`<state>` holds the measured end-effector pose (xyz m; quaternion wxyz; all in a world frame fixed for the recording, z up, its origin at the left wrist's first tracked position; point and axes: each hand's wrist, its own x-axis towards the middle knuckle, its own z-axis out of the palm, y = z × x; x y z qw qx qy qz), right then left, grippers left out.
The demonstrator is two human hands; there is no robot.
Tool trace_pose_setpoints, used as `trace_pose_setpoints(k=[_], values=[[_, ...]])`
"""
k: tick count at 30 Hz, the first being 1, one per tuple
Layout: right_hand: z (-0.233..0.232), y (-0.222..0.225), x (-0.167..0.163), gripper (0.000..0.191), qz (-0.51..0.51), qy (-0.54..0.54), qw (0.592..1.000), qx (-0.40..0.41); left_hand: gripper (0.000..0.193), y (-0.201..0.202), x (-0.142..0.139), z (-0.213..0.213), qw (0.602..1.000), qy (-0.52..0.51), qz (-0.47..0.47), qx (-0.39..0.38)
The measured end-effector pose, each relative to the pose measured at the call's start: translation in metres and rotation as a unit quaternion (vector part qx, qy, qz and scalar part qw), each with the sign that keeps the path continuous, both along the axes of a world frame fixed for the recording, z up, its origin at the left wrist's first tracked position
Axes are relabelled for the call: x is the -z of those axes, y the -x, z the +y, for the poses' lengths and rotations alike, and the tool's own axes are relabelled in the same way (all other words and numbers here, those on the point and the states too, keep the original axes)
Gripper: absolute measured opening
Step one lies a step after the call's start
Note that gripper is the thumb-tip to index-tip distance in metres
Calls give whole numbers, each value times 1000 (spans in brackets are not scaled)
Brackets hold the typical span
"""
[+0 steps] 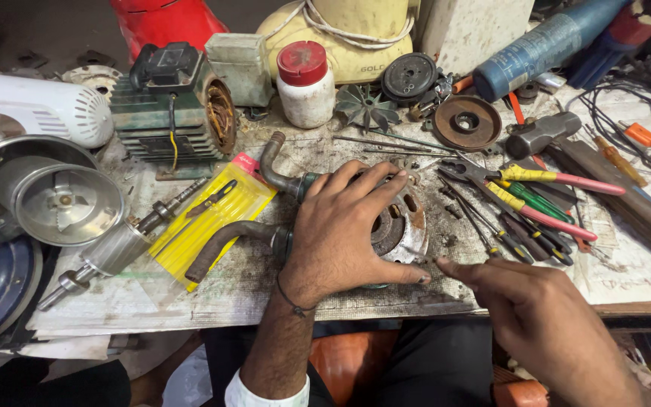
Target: The person holds a rusty pump end cover on a cluttered workbench and works around its edge with a small punch-like tool, tapping and prying at the bearing or insert seated in the housing. They rotate the cover between strikes and continue working the part loose throughout the clip.
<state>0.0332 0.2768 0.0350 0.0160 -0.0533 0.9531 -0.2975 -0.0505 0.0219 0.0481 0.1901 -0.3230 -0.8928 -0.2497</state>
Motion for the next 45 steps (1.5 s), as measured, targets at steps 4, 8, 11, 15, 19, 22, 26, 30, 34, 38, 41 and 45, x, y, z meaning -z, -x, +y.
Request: trace_pose_setpoints(k=[4,8,11,15,19,22,26,30,34,38,41,45], values=[[1,1,1,48,-56,0,993,102,112,0,0,0,1000,-5,-10,7],[-4,1,0,39,54,22,998,-16,111,1,0,-1,1000,-2,6,4],[-12,0,-5,50,23,4,997,72,111,0,0,0,1000,-8,-5,6],[-18,-1,-13,49,-20,-25,996,83,110,-1,-1,0,1000,-7,5,5],[-17,-1,-16,51,111,-22,994,-10,110,-1,-1,-1,1000,-9,-2,5],[-15,-2,-15,43,2,22,996,81,109,-2,0,0,1000,-7,1,6],[-14,-2,-13,54,49,-38,996,64,111,0,1,0,1000,-8,8,0],[-18,-2,-16,53,62,-38,996,59,112,0,1,1,1000,-7,-5,-2],[-23,-3,-22,52,-12,-49,994,92,112,-1,1,1,1000,-9,-1,2],[-27,-4,-23,52,91,-51,993,51,111,-1,-1,1,1000,-3,-6,1],[-30,-3,-23,56,63,-46,995,67,111,-2,-2,1,1000,-7,-9,2],[-31,-2,-21,54,46,-73,994,64,111,-2,-3,1,1000,-5,4,3]])
